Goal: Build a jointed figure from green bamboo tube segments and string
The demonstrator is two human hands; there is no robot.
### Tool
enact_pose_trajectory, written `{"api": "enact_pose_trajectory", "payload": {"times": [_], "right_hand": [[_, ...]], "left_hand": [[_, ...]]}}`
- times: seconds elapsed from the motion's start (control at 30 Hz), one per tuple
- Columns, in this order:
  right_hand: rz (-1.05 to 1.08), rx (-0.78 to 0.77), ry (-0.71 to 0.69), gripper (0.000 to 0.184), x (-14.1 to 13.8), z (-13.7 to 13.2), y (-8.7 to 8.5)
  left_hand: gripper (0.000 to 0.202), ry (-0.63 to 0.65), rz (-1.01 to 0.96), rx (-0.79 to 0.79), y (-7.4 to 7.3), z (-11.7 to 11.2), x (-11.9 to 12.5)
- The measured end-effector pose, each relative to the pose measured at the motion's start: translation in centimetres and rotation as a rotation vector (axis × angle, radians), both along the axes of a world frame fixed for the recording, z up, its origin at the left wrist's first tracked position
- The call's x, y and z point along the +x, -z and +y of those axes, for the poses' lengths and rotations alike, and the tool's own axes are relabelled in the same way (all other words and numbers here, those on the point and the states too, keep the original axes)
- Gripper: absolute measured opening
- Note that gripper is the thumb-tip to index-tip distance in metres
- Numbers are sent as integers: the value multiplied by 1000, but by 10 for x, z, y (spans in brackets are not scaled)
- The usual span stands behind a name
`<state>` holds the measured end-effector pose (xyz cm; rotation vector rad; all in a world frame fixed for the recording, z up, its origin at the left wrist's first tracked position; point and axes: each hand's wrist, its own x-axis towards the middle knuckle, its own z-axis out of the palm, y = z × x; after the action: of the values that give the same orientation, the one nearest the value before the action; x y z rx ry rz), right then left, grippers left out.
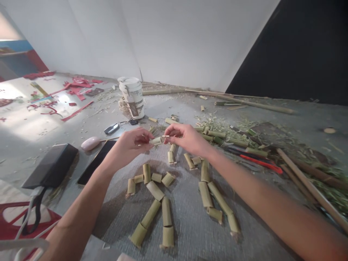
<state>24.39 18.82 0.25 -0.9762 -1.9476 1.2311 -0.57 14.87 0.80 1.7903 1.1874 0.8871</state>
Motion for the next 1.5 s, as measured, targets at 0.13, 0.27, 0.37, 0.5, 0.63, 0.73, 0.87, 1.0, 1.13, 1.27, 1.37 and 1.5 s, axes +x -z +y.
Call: {"api": "enact_pose_trajectory", "payload": {"times": [0.13,0.27,0.37,0.5,0.63,0.73,0.87,1.0,1.13,1.27,1.37,1.5], "right_hand": [[4,-11,-15,7,1,1,2],[16,-41,-36,9,1,1,3],[4,-27,-33,11,1,0,3],[-62,33,-11,18,-1,-2,2],[-88,76,52,18,-4,-6,4],[-14,69,100,7,-7,-8,7],[42,74,120,5,-9,-8,14],[1,101,87,13,-8,-3,19],[-10,53,24,14,-4,2,20],[-3,47,95,29,-3,0,19],[-96,120,109,33,-1,-2,17],[-186,246,108,18,3,0,15]], "left_hand": [[21,11,-24,-48,6,3,-2],[21,3,-5,-44,10,7,-4],[21,-13,16,-17,11,8,-5],[23,-4,2,-16,12,7,-2],[25,13,-26,-43,12,5,2],[27,8,-35,-65,11,4,5],[27,-10,-37,-63,11,3,7],[28,-51,-51,-62,14,4,8],[29,-96,-61,-66,18,7,10],[30,-104,-60,-80,19,8,9],[28,-104,-38,-60,20,9,6],[27,-99,-7,-42,19,10,3]]}}
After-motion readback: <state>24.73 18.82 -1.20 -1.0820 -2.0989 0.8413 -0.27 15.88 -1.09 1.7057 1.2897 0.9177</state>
